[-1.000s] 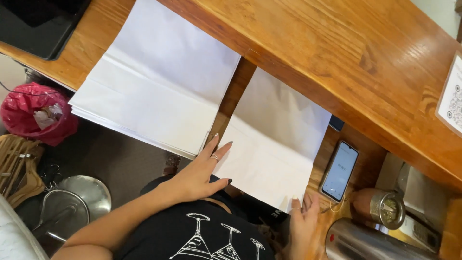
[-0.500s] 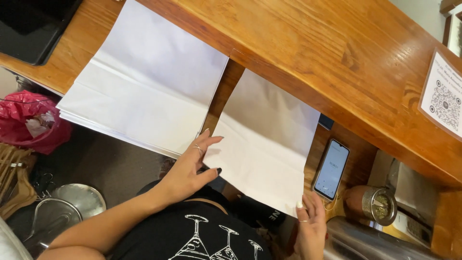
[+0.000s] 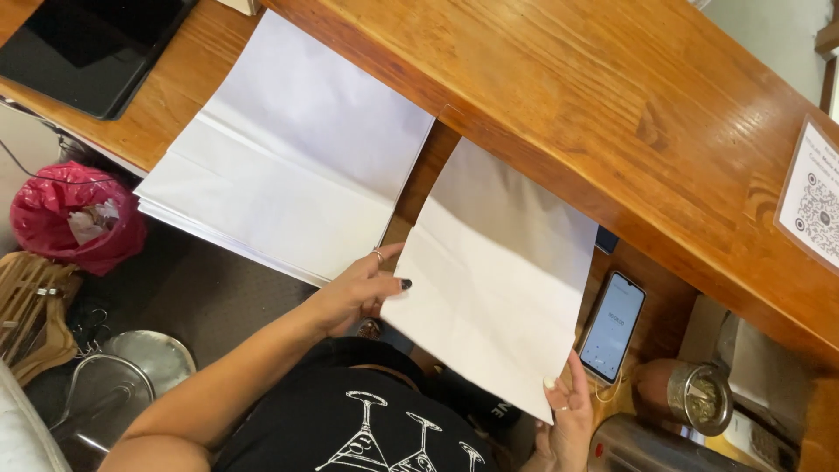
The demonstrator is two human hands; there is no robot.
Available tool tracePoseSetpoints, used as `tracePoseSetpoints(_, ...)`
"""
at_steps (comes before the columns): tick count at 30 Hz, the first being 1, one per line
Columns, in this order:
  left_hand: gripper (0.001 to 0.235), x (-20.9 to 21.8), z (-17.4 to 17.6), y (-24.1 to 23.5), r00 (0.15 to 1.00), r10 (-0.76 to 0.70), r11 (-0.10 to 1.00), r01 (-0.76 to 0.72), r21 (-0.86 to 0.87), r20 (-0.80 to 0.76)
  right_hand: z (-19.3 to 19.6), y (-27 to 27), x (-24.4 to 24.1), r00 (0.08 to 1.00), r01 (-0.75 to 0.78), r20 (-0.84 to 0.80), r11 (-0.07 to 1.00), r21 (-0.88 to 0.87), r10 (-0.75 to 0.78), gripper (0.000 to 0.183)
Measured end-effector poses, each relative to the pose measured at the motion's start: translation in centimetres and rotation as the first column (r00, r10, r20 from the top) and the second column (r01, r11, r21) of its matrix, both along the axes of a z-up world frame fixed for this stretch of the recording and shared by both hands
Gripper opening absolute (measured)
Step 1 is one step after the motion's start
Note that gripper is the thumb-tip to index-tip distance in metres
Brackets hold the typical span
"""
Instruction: Folding flat paper bags along pre-existing creases and stacking them on a wooden counter.
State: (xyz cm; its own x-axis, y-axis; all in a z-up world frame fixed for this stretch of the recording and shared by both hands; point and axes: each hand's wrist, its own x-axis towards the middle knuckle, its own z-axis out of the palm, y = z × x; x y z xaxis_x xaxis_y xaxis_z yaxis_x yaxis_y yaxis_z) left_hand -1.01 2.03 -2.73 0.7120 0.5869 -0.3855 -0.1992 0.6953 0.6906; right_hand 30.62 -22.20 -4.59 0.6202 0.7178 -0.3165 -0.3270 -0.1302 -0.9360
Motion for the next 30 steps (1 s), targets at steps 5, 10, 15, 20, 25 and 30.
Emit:
tracePoseSetpoints(5,0.076,-1.5,2.6,1.1,0.997,-0.076,0.983,0.076,0.166,-0.008,3.2,0.6,-2.3,0.997,0.037,0.078,0.968,-0.25,-0.018,0.083)
tracePoseSetpoints(10,0.075,-6.8,4.2,3.5,0.991,0.045,0.94,0.001,0.341,-0.126,0.9,4.0,-3.5,0.981,-0.167,0.067,0.969,-0.18,0.181,0.082)
tracePoseSetpoints(15,0.067,-14.3,4.1,9.3,0.9,0.363,0.817,-0.183,0.546,-0.241,-2.0,12.7,-10.5,0.955,-0.286,0.031,0.944,-0.165,0.295,0.079)
tracePoseSetpoints(20,0.072,-20.3,4.6,13.2,0.754,0.54,0.786,-0.292,0.545,-0.375,-0.1,19.8,-18.4,0.908,-0.417,0.034,0.908,0.023,0.417,0.064)
tracePoseSetpoints(25,0.065,-22.1,3.2,12.4,0.672,0.654,0.723,-0.422,0.547,-0.346,1.4,21.6,-20.7,0.884,-0.453,0.035,0.874,-0.174,0.466,0.067)
tracePoseSetpoints(30,0.051,-21.8,0.5,12.3,0.632,0.681,0.666,-0.326,0.671,-0.369,3.2,20.0,-19.5,0.705,-0.666,0.129,0.713,-0.218,0.698,0.065)
